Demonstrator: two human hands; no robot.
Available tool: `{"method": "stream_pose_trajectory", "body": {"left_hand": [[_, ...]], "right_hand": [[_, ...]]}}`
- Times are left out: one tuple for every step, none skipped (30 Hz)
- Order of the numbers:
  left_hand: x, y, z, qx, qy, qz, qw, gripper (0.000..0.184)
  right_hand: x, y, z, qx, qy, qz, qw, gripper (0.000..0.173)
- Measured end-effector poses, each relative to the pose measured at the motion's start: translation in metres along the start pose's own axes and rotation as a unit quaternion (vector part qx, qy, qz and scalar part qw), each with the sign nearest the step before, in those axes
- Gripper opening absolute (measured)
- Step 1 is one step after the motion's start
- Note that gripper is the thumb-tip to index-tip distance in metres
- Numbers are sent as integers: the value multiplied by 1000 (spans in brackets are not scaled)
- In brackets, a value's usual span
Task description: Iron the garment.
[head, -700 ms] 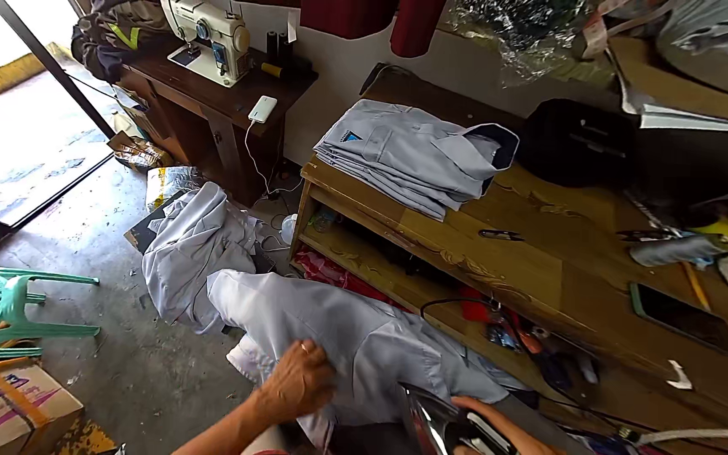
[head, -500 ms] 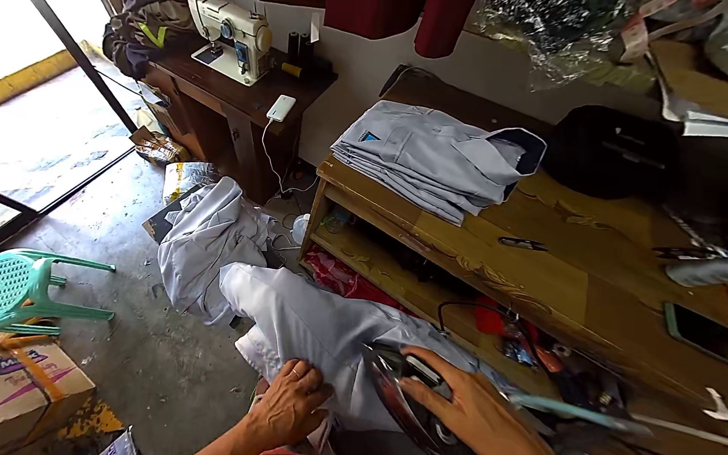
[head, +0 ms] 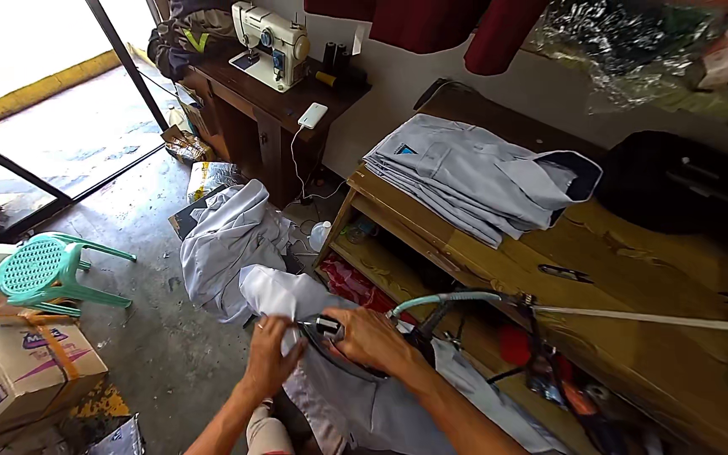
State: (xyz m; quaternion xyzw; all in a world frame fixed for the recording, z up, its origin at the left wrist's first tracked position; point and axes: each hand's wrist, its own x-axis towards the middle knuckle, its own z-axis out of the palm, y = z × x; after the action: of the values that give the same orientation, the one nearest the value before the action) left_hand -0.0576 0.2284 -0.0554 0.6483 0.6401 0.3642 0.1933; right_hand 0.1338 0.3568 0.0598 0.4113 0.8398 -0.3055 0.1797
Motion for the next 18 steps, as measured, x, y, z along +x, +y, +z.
{"method": "stream_pose_trajectory", "body": {"left_hand": [[12,-13,-4,12,-26,-42,999,61],[19,-28,-3,27,-57,-67,996,85],[22,-41,0,37,-92,-88,991,103],[22,-50,3,37,-125,-106,986,114],[20,-57,6,26,-140,-114,983,118],[18,-62,8,17,-146,-116,982,119],[18,-66,9,11,-150,-115,982,119],[17,-68,9,6,-152,-114,982,119],[16,-70,9,4,-155,-114,981,119],[18,-71,8,5,-156,-112,981,119],[19,-72,8,6,-154,-109,982,118],[19,-73,8,8,-152,-107,983,118],[18,-74,8,6,-150,-105,983,118],[18,-76,9,3,-149,-104,983,118],[18,-77,8,3,-150,-104,983,118],[18,-77,8,6,-150,-103,983,118],[19,-76,6,12,-151,-103,983,117],[22,-72,2,18,-152,-105,983,114]], "right_hand": [[-4,-1,3,-1,4,5,1000,42],[-5,-2,5,2,19,15,1000,43],[-4,-2,4,9,42,28,999,44],[2,-2,1,21,65,41,997,45],[10,-1,-3,31,82,52,995,46],[19,-1,-8,37,91,60,993,47],[29,0,-13,38,93,62,993,46],[37,0,-16,34,86,59,994,45],[41,-1,-18,26,78,53,995,44],[41,-2,-17,18,73,45,996,43],[36,-3,-14,13,67,39,997,41],[27,-5,-9,8,54,35,998,39],[15,-7,-3,5,40,34,999,39],[1,-10,5,2,23,34,999,40],[-13,-10,14,1,13,32,999,40],[-27,-9,25,0,10,28,1000,40],[-41,-6,37,-3,9,24,1000,40],[-53,-1,48,-7,10,17,1000,39]]}}
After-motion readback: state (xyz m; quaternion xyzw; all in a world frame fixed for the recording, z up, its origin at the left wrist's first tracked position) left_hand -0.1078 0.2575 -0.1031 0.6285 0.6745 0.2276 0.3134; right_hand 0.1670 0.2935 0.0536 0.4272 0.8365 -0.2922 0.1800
